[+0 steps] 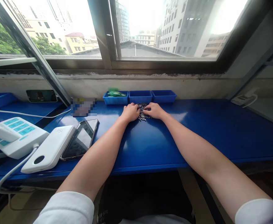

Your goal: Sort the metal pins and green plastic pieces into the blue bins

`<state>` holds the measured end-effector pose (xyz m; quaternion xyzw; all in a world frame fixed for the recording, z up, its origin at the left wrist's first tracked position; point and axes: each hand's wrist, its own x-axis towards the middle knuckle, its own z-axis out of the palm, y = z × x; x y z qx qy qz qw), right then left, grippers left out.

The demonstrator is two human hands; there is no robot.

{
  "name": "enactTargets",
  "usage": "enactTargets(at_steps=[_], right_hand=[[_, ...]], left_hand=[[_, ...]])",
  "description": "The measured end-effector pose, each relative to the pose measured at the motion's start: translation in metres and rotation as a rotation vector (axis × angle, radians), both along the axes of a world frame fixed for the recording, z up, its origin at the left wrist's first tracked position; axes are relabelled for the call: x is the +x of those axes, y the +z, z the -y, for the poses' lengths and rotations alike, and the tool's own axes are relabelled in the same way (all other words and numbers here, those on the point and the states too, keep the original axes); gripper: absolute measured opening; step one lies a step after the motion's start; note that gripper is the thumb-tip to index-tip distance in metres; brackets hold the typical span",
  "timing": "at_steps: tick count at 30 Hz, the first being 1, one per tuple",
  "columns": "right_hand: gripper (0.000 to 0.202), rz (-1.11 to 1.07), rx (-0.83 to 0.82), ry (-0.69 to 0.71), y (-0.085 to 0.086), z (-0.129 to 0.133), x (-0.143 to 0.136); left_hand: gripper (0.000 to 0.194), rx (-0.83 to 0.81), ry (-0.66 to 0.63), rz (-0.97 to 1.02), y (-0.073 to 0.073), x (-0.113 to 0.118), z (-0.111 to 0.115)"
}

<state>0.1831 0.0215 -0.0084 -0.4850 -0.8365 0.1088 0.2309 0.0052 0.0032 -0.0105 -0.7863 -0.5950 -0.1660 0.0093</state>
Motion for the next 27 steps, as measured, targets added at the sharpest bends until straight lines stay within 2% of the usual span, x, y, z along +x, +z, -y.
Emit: enactTargets(at_steps=[3, 10, 15, 27], right_hand=[[0.026, -0.029, -0.007, 0.016, 0.003, 0.002, 0.001], [0.029, -0.042, -0.051, -0.047, 0.003, 0.000, 0.001], [0.020, -0.102, -0.051, -0.065, 0.003, -0.001, 0.002], [0.013, -0.054, -0.138, -0.114, 0.012, 0.003, -0.003]], left_hand=[[0.035, -0.001, -0.001, -0.008, 0.000, 0.000, 0.000], [0.038, -0.008, -0.014, -0.025, 0.001, 0.000, -0.001], [0.040, -0.012, -0.013, -0.021, 0.001, 0.000, 0.000], [0.038, 0.001, -0.018, -0.028, -0.002, 0.000, -0.002]])
